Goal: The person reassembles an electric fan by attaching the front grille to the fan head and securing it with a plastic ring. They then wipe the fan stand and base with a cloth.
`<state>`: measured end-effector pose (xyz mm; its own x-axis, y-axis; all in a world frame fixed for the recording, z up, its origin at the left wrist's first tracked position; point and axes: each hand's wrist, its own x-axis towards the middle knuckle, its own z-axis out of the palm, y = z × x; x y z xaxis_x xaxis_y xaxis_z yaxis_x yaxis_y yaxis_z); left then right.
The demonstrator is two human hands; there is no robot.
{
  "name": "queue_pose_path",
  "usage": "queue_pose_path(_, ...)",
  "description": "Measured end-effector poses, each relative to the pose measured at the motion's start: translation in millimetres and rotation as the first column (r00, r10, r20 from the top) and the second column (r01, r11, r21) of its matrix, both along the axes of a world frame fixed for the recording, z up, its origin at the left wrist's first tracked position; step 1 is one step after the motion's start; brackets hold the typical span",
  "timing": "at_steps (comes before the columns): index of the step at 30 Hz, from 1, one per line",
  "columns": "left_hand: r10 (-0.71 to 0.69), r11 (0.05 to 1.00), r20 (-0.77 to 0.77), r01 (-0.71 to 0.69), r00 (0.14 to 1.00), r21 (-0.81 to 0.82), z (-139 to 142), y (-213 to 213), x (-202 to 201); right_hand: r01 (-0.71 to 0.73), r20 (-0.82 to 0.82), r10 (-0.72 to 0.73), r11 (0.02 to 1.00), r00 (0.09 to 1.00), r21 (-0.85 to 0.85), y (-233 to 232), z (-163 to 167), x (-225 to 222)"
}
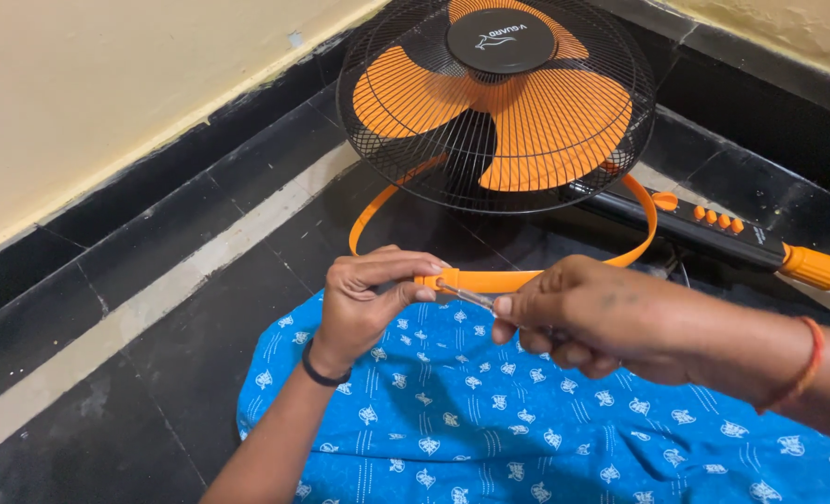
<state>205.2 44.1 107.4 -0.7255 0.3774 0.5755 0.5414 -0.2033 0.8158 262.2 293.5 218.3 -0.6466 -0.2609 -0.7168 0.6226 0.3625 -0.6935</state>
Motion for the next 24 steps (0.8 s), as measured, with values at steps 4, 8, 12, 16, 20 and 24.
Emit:
queue_pose_path(4,0.038,0.999,0.019,-0.038,0.999,0.001,0,-1,-6,-0.077,-0.38,0.15,0.977,0.913,0.201,1,-10,-10)
queue_pose_path(8,0.055,0.998,0.057,-0.054,0.997,-0.019,-2,-1,-9,0.037,-0.532,0.841,0.537,-0.095,0.842,10,2,-11)
queue_pose_path(12,0.005,0.999,0.144,0.001,0.99,-0.042,-5,3,-8,0.164,-0.164,0.92,0.234,-0.356,0.958,13,15,-2)
queue_pose_path(16,-0.013,0.999,0.056,0.015,0.998,-0.038,-5,2,-7,0.051,-0.642,0.761,0.64,0.1,0.767,2,3,12)
queue_pose_path(20,0.02,0.993,-0.064,-0.027,0.998,-0.117,-2,-1,-7,-0.068,-0.446,0.264,0.911,0.856,0.407,3,-15,-1)
queue_pose_path(24,0.019,0.992,-0.113,-0.033,0.993,-0.119,-2,-1,-4,-0.09,-0.493,0.3,0.91,0.817,0.404,6,-26,-13)
